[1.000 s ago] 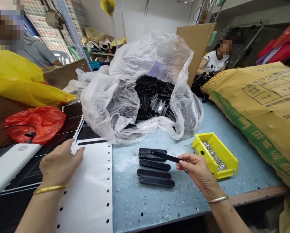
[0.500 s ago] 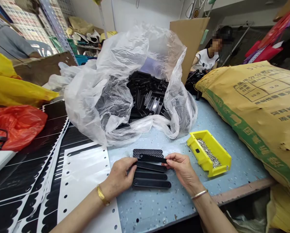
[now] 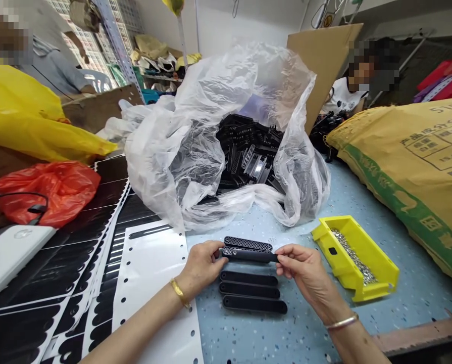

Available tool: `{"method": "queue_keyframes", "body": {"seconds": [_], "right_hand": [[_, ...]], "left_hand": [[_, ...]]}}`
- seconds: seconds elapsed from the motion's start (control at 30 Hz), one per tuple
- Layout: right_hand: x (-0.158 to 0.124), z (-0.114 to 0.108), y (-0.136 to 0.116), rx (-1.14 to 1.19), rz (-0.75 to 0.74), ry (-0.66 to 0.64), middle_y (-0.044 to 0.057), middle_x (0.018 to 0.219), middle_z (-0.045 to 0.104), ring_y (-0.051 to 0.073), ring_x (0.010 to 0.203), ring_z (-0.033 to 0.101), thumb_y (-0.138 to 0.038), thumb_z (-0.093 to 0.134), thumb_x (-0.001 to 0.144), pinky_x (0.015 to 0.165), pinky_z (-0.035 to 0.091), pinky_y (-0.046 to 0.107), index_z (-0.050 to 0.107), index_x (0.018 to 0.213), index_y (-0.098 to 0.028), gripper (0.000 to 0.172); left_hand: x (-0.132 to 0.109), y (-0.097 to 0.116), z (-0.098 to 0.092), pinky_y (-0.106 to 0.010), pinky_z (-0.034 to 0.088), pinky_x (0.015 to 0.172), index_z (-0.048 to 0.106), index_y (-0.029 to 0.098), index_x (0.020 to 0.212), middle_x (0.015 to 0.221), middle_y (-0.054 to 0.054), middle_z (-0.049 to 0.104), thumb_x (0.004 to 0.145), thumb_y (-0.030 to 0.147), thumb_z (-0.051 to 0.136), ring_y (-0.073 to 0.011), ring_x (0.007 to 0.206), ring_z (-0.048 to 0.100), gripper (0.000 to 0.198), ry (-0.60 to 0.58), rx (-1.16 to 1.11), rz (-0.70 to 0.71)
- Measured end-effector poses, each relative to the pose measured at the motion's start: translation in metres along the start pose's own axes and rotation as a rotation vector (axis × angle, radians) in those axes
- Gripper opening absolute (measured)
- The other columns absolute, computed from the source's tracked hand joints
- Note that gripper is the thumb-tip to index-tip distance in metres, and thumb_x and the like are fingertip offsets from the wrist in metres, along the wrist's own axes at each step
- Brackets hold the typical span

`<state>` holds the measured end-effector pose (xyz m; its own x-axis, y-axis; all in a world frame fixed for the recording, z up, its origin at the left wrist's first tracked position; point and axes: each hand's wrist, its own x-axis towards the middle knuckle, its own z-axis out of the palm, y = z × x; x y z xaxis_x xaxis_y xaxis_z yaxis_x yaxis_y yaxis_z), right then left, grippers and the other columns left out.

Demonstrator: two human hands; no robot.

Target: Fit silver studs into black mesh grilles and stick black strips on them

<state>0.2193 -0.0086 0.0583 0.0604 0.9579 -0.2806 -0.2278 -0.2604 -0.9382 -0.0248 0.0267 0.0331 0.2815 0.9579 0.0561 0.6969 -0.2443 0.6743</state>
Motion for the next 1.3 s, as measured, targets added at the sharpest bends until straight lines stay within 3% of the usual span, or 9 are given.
{"method": "queue_keyframes", "body": {"seconds": [0.27,0.47,0.63,1.3], "right_hand": [[0.002,0.009,0.000,-0.043,0.045,-0.041,0.004,0.054,0.065,0.012,0.045,0.058,-0.032,0.085,0.057,0.038,0.035,0.018,0.071,0.071,-0.013,0.027],[0.006,0.012,0.002,-0.094,0.073,-0.076,0.003,0.053,0.063,0.012,0.044,0.058,-0.033,0.085,0.056,0.036,0.033,0.017,0.071,0.070,-0.013,0.028],[0.009,0.015,0.002,-0.125,0.076,-0.089,0.003,0.052,0.063,0.013,0.044,0.058,-0.033,0.085,0.057,0.036,0.034,0.017,0.072,0.070,-0.014,0.027],[0.012,0.018,0.001,-0.300,0.024,-0.047,0.002,0.047,0.063,0.012,0.037,0.055,-0.036,0.082,0.056,0.032,0.036,0.019,0.071,0.066,-0.015,0.025]], "left_hand": [[-0.013,-0.004,-0.002,-0.024,0.041,0.057,0.071,0.017,0.079,0.066,-0.001,0.065,0.073,0.017,0.062,-0.0129,0.059,0.055,0.011,-0.062,-0.081,0.050],[-0.015,-0.009,-0.002,-0.023,0.043,0.057,0.072,0.018,0.093,0.064,0.000,0.065,0.072,0.017,0.063,-0.0117,0.056,0.055,0.023,-0.062,-0.175,0.020],[-0.013,-0.008,-0.005,-0.023,0.045,0.058,0.074,0.019,0.089,0.067,-0.002,0.069,0.074,0.017,0.060,-0.0135,0.060,0.059,0.021,-0.111,-0.213,0.011],[-0.014,-0.006,-0.005,-0.022,0.044,0.054,0.074,0.020,0.086,0.062,0.001,0.065,0.075,0.022,0.064,-0.0118,0.056,0.056,0.015,-0.093,-0.252,0.005]]}}
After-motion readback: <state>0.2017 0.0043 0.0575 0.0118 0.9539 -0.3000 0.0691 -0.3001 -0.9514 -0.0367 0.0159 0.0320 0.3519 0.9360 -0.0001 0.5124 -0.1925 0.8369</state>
